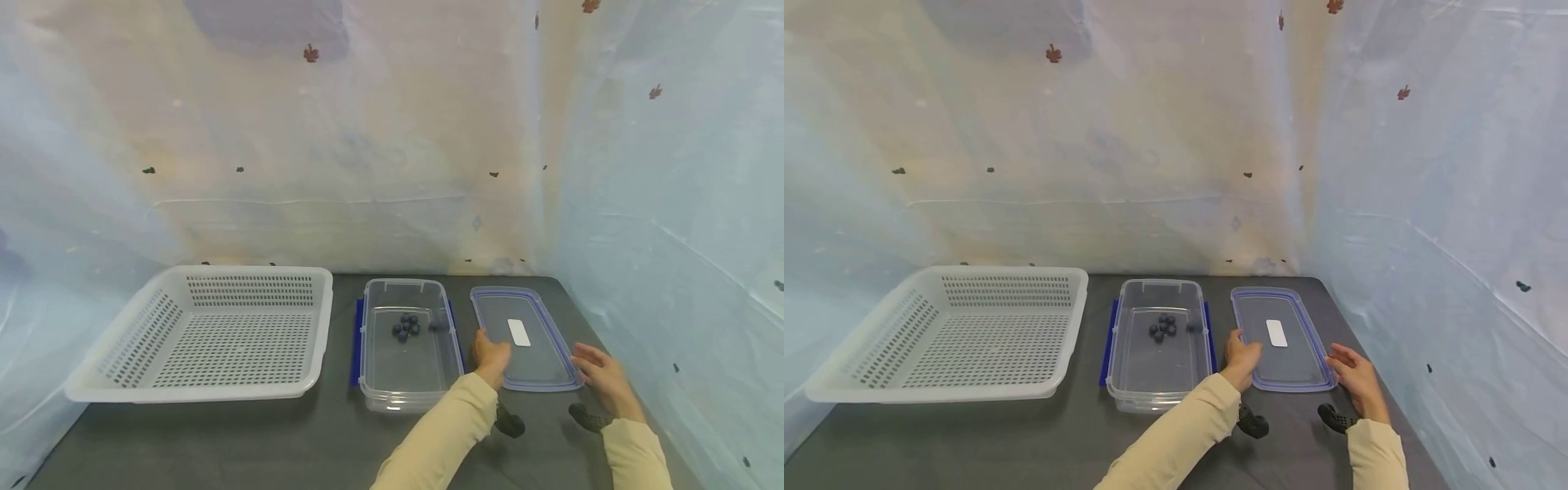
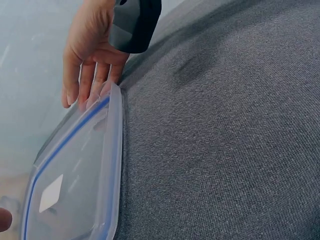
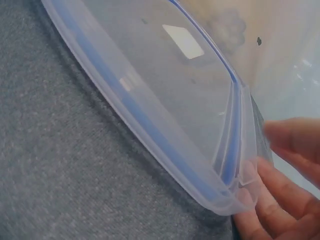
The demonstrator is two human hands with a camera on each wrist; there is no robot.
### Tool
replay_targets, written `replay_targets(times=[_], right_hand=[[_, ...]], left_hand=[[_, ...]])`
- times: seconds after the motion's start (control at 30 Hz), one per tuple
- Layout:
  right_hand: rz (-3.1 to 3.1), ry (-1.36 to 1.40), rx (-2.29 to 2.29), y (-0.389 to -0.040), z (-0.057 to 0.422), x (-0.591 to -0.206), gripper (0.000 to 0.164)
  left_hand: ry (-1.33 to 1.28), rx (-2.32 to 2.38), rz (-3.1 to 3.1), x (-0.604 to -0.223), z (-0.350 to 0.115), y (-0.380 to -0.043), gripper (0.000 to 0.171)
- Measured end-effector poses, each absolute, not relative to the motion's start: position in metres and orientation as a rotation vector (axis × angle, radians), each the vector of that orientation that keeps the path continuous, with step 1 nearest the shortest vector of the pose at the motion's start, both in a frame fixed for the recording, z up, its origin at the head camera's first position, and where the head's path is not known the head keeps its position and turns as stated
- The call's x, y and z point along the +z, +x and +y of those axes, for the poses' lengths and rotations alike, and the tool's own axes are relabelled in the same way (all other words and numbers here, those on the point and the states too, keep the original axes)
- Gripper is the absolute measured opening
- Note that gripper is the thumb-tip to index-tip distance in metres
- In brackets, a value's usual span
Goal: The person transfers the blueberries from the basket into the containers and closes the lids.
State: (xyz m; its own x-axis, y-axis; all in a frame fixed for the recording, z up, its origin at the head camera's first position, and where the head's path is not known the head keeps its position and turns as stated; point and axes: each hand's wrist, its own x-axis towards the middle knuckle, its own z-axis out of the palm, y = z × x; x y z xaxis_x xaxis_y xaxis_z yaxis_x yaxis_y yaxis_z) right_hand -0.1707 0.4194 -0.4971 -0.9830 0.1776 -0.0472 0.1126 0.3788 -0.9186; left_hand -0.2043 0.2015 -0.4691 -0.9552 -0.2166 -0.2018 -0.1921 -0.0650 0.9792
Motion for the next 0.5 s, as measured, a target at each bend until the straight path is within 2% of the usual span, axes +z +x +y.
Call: replay_targets(times=[0.17,0.5], right_hand=[[-2.608,-0.274,1.677,-0.1711,0.4182,-0.4971,0.059],[-2.51,-0.256,1.867,-0.1652,0.4272,-0.4931,0.049]], left_hand=[[0.476,-2.193,-2.156,-0.4684,0.2003,-0.2047,0.052],[0.347,-2.189,-2.176,-0.4607,0.1963,-0.2041,0.058]])
